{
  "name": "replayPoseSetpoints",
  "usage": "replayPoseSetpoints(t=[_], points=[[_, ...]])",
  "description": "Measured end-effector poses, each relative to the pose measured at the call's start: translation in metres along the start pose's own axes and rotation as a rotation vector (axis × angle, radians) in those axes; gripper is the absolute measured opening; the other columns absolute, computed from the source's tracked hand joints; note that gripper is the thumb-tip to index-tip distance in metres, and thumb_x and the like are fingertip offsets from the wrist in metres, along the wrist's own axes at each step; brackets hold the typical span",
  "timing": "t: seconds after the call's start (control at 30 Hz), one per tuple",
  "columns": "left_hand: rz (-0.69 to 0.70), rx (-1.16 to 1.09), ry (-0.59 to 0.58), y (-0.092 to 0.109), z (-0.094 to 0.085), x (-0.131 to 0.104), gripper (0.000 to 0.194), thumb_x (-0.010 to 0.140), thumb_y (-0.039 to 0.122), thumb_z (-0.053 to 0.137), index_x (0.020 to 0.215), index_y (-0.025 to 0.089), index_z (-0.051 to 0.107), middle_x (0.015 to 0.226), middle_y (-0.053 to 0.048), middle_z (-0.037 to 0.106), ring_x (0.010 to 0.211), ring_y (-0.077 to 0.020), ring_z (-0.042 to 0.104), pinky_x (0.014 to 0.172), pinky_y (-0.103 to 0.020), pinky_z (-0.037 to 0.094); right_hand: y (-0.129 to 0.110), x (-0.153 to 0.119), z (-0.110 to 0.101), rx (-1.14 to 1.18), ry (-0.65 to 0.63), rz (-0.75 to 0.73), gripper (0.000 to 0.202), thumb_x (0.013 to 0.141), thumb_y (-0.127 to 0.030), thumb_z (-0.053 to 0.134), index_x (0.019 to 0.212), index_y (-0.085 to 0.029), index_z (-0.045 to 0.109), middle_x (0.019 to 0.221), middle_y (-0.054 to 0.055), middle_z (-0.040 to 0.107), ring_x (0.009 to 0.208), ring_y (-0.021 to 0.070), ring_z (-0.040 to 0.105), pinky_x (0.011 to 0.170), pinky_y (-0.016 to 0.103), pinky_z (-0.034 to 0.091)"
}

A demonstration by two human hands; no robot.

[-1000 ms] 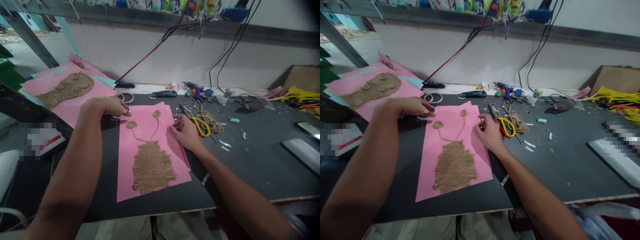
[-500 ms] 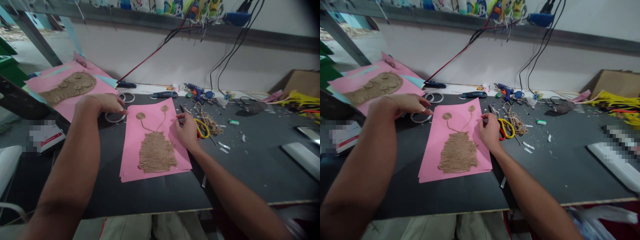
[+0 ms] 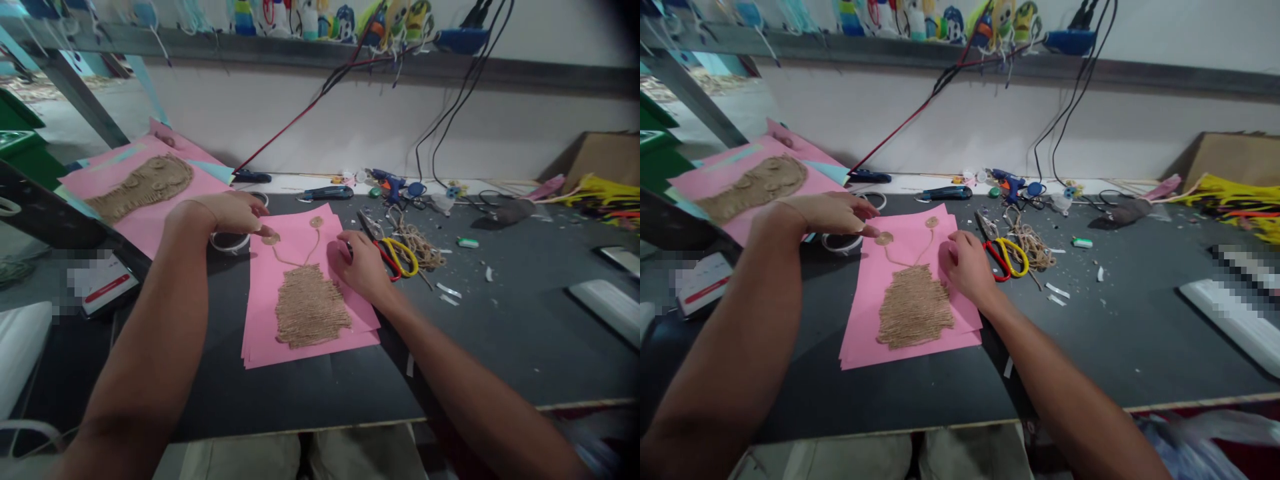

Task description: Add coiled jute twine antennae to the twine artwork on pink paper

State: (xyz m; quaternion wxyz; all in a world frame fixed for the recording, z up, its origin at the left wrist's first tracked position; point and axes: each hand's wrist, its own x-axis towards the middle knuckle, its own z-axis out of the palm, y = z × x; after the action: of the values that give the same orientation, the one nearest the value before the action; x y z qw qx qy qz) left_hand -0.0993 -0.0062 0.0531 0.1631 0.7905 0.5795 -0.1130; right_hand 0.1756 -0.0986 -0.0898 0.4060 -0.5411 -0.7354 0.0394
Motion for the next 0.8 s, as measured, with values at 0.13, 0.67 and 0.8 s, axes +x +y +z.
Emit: replayPoseSetpoints(t=[0.13,0.67,0.8], points=[[0.107,-0.037,-0.016,0.011,-0.001,-0.004,0.083,0.072,0.067,0.071,0.146,0.030,0.064,0.150,-0.006,0.064,0.129,-0.0311,0.062,0.109,-0.038,0.047,0.020,0.008,-0.022,-0.151,0.084,0.017,0.022,0.095,-0.022,0.055,0.107,-0.017,0.073,0.116,0.017,0.072,0.113,0.0320,0.065,0.102,0.050,0.051],[0.061,-0.029,-0.029,0.006,0.000,-0.002,0.081,0.071,0.067,0.073,0.145,0.034,0.064,0.148,-0.005,0.066,0.127,-0.0328,0.063,0.110,-0.042,0.047,0.127,0.018,-0.077,-0.575,-0.227,0.080,0.044,0.076,-0.001,0.045,0.095,-0.018,0.082,0.113,0.012,0.081,0.117,0.0280,0.070,0.111,0.043,0.048],[0.018,-0.016,-0.024,0.010,-0.002,-0.009,0.080,0.073,0.067,0.072,0.146,0.034,0.064,0.148,-0.005,0.066,0.128,-0.0335,0.062,0.109,-0.042,0.047,0.122,0.019,-0.078,-0.622,-0.269,0.085,0.045,0.080,-0.001,0.046,0.105,-0.014,0.082,0.111,0.015,0.081,0.111,0.0279,0.073,0.108,0.041,0.050]])
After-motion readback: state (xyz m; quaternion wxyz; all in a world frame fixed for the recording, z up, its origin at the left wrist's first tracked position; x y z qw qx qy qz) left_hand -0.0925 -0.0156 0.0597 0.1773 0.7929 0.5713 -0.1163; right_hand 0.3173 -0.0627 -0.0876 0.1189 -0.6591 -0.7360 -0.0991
